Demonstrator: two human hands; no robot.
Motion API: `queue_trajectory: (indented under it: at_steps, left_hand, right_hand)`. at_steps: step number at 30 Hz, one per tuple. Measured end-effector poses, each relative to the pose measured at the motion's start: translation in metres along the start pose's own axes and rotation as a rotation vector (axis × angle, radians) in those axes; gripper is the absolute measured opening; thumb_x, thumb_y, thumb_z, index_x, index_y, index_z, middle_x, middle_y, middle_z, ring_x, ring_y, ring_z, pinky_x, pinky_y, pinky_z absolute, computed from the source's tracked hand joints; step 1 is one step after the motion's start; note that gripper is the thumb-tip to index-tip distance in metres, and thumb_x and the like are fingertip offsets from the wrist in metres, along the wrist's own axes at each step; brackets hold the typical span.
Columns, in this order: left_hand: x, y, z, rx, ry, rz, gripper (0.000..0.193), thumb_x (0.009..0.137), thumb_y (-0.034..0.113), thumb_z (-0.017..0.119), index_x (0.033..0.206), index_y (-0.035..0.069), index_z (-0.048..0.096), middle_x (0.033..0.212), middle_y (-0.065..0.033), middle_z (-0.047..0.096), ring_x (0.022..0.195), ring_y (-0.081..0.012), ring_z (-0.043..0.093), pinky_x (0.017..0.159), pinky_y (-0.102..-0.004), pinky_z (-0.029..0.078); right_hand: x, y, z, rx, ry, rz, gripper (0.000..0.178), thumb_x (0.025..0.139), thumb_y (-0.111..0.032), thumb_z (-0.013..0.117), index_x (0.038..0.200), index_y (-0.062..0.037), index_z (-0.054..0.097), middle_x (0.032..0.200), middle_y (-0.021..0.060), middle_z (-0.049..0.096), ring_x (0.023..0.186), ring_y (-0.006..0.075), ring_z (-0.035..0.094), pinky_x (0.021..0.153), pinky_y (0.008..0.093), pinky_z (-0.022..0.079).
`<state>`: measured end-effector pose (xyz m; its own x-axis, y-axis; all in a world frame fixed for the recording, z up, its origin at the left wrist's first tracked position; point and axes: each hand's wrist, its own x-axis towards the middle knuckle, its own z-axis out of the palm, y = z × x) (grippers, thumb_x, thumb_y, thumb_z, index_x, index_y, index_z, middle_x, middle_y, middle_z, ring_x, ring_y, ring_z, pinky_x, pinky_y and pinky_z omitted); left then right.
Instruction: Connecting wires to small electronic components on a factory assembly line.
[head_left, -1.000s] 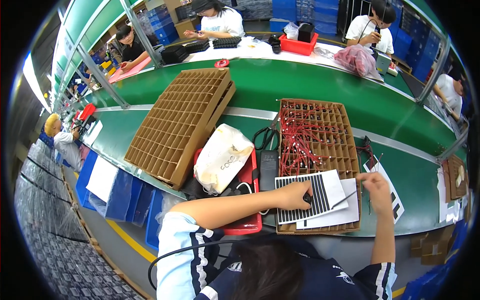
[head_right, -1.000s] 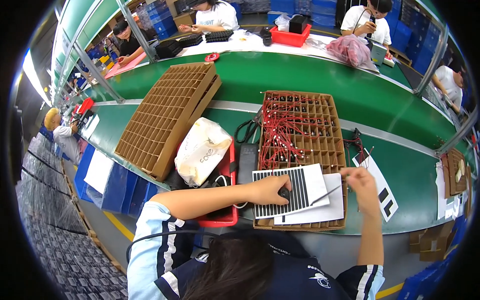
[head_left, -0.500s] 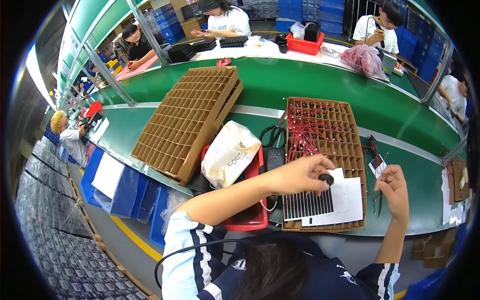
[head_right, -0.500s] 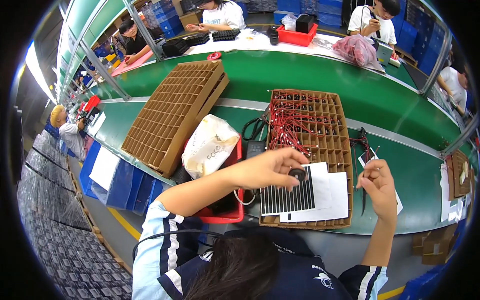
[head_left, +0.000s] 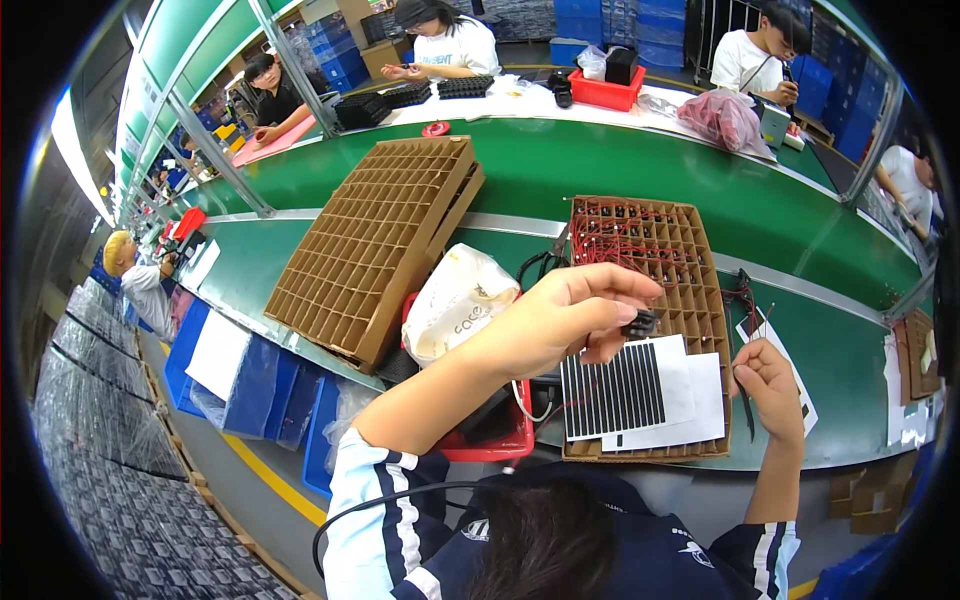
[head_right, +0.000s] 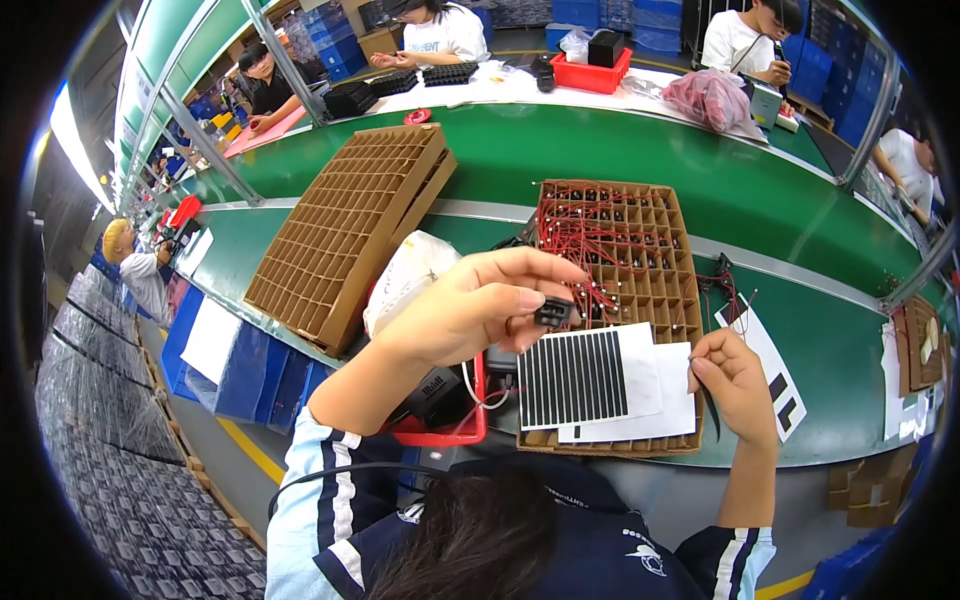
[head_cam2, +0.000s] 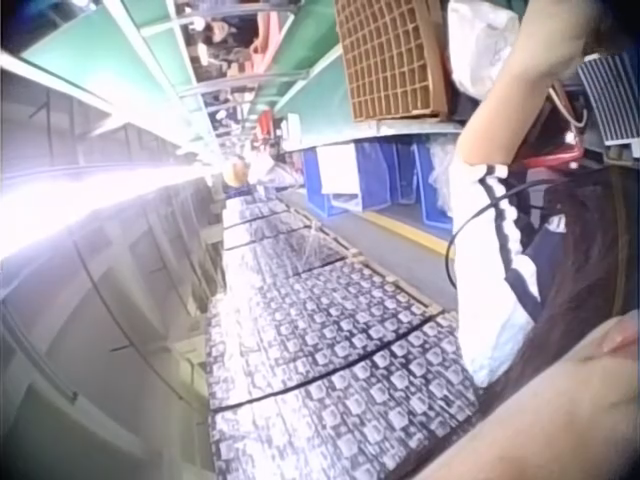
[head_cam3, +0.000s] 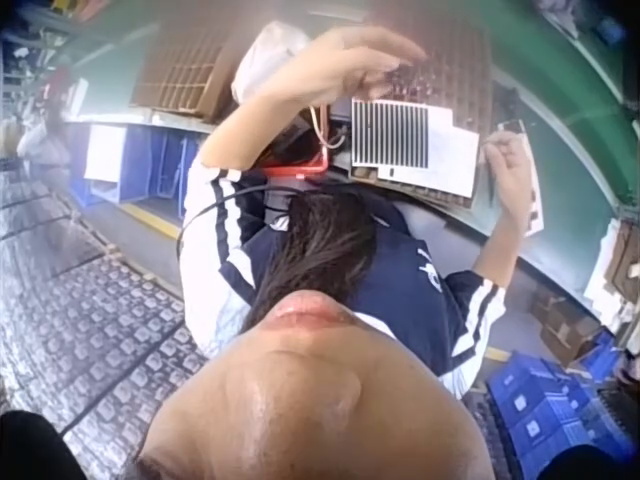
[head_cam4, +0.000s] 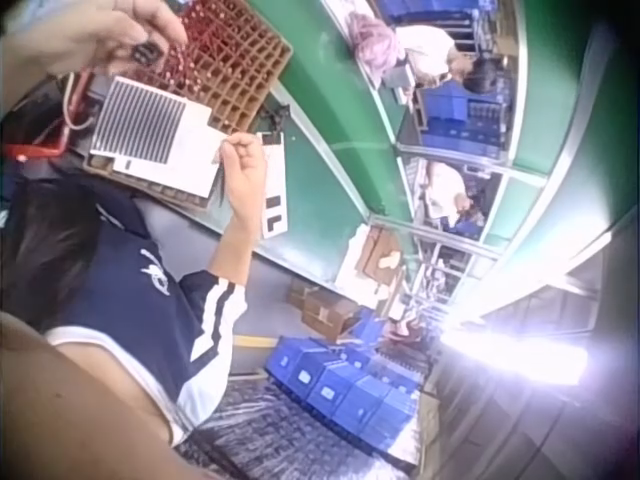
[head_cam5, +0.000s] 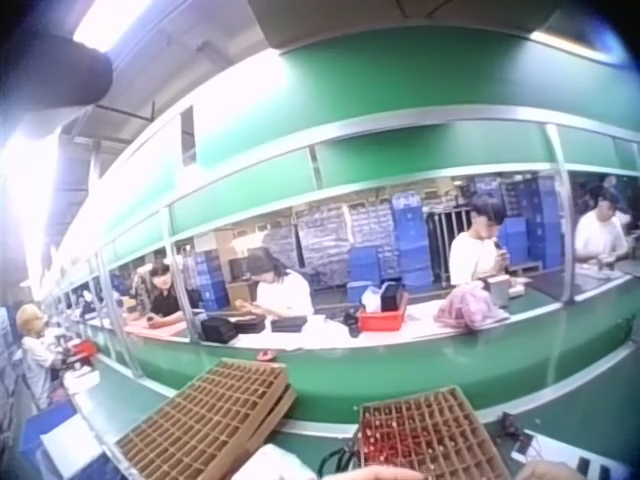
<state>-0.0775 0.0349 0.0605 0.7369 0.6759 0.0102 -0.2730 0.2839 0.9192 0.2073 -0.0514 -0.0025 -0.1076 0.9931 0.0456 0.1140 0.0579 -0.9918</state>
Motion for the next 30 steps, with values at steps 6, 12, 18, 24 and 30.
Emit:
queue_trajectory:
  at_steps: [6, 12, 18, 24, 30]
  left_hand:
    - [-0.003, -0.023, 0.000, -0.049, -0.057, -0.110, 0.028, 0.086, 0.010, 0.048, 0.112, 0.000, 0.043, 0.091, -0.0062, 0.058, 0.061, -0.0092, 0.053, 0.050, -0.0199, 0.038]
    - [-0.001, -0.035, 0.003, -0.044, -0.053, -0.153, 0.034, 0.082, 0.007, 0.057, 0.111, 0.002, 0.040, 0.089, -0.0078, 0.058, 0.060, -0.0099, 0.054, 0.049, -0.0185, 0.039]
    - [-0.002, -0.039, 0.012, 0.040, -0.014, -0.114, 0.040, 0.081, 0.010, 0.059, 0.114, 0.005, 0.036, 0.080, -0.0052, 0.056, 0.053, -0.0050, 0.046, 0.046, -0.0162, 0.035]
    - [-0.001, -0.042, 0.021, 0.069, 0.024, -0.026, 0.044, 0.082, 0.016, 0.059, 0.114, 0.005, 0.031, 0.080, -0.0059, 0.056, 0.052, -0.0028, 0.044, 0.043, -0.0160, 0.032]
    - [0.007, -0.053, 0.013, 0.149, 0.016, 0.102, 0.048, 0.083, 0.019, 0.059, 0.115, 0.002, 0.028, 0.083, -0.0090, 0.055, 0.062, -0.0119, 0.052, 0.057, -0.0231, 0.044]
  right_hand:
    - [-0.001, -0.018, 0.032, 0.094, -0.091, -0.073, 0.007, 0.082, -0.002, 0.051, 0.087, 0.0017, 0.048, 0.072, 0.0043, 0.053, 0.065, 0.0080, 0.051, 0.060, 0.0196, 0.041]
    - [0.009, -0.027, 0.065, -0.031, -0.087, -0.286, 0.020, 0.072, -0.002, 0.065, 0.086, -0.0014, 0.051, 0.074, 0.0016, 0.052, 0.064, 0.0074, 0.051, 0.061, 0.0212, 0.042]
    - [0.013, -0.032, 0.082, -0.083, -0.030, -0.336, 0.054, 0.063, -0.004, 0.073, 0.110, -0.0056, 0.047, 0.061, -0.0027, 0.049, 0.058, 0.0042, 0.047, 0.058, 0.0189, 0.037]
    - [0.019, -0.027, 0.083, -0.379, 0.050, -0.430, 0.032, 0.058, -0.009, 0.074, 0.088, -0.0072, 0.063, 0.054, -0.0012, 0.047, 0.057, 0.0123, 0.042, 0.061, 0.0267, 0.034]
    - [0.021, -0.018, 0.082, -0.377, 0.184, -0.467, 0.030, 0.057, -0.007, 0.074, 0.085, -0.0057, 0.064, 0.057, 0.0003, 0.047, 0.056, 0.0133, 0.041, 0.057, 0.0267, 0.032]
